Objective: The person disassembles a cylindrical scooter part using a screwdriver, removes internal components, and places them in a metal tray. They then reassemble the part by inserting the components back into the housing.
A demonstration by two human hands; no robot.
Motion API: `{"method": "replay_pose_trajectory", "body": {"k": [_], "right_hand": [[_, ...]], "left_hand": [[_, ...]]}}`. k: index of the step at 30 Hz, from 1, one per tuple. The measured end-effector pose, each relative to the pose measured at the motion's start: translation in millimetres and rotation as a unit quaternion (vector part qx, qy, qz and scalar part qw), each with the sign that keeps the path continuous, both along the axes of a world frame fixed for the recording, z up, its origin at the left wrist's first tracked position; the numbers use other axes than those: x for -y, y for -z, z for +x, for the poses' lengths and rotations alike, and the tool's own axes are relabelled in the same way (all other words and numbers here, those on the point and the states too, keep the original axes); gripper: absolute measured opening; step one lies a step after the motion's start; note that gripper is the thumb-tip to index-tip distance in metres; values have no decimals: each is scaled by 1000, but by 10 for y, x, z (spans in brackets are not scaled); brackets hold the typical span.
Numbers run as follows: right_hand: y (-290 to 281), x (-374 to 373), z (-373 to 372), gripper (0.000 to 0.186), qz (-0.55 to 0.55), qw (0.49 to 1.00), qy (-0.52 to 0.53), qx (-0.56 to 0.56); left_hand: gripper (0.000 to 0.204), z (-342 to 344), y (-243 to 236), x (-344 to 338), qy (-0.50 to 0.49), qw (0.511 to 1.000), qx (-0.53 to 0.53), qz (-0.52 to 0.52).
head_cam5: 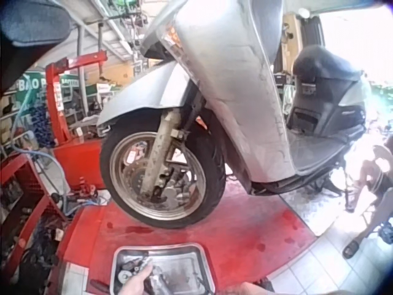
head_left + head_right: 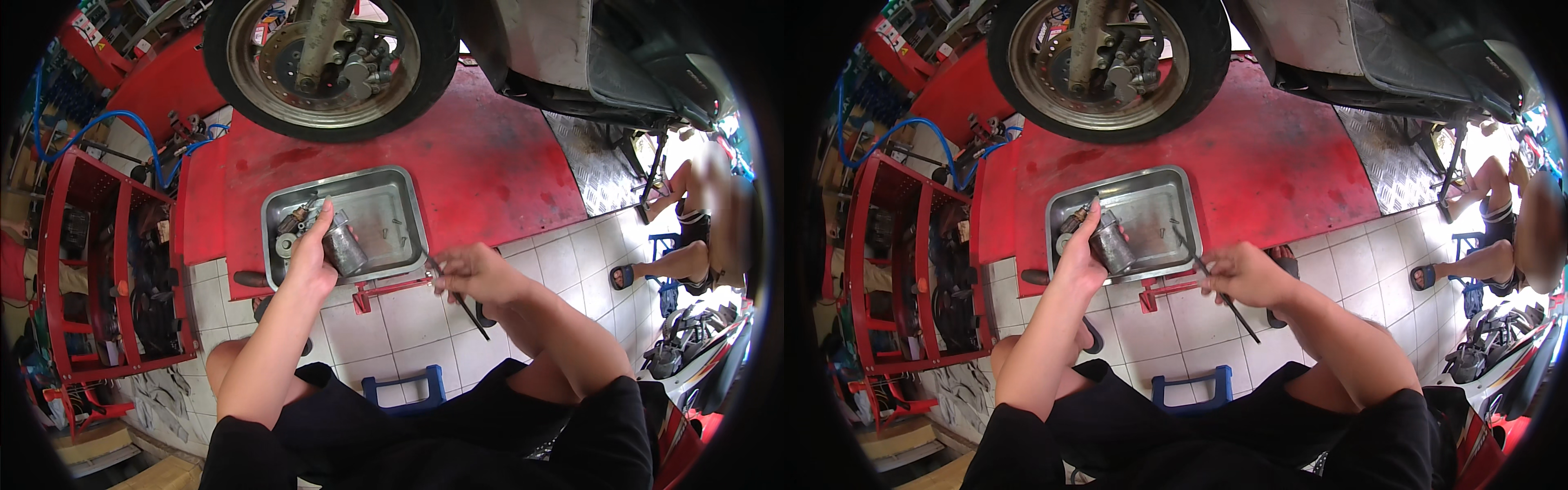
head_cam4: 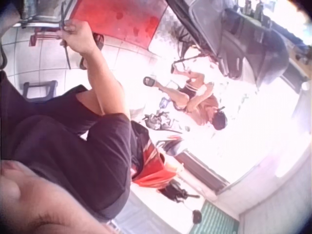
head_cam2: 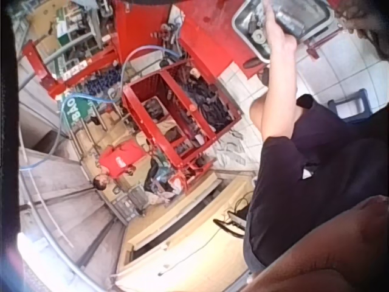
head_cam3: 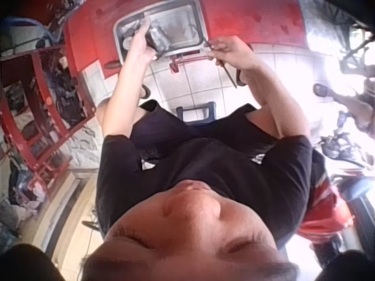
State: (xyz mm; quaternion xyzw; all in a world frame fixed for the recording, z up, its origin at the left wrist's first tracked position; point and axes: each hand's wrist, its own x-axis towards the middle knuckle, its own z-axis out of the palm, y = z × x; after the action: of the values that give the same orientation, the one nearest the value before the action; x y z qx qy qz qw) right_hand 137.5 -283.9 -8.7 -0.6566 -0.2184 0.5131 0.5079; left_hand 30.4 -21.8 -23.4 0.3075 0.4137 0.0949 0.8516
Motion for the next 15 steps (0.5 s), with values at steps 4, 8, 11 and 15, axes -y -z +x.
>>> {"method": "replay_pose_trajectory", "body": {"k": [4, 8, 11, 15], "right_hand": [[-359, -228, 52, 27, 25, 967, 133, 217], [-506, -450, 104, 23, 57, 891, 182, 412], [-445, -641, 94, 20, 118, 850, 205, 471], [-185, -792, 172, 21, 85, 841, 162, 508]], "left_hand": [[33, -175, -152, -21, -1, 1000, 14, 8], [39, -370, -290, -35, -13, 1000, 10, 22], [45, -485, -361, -83, -1, 1000, 13, 16], [43, -583, -334, -143, -3, 999, 36, -2]]}}
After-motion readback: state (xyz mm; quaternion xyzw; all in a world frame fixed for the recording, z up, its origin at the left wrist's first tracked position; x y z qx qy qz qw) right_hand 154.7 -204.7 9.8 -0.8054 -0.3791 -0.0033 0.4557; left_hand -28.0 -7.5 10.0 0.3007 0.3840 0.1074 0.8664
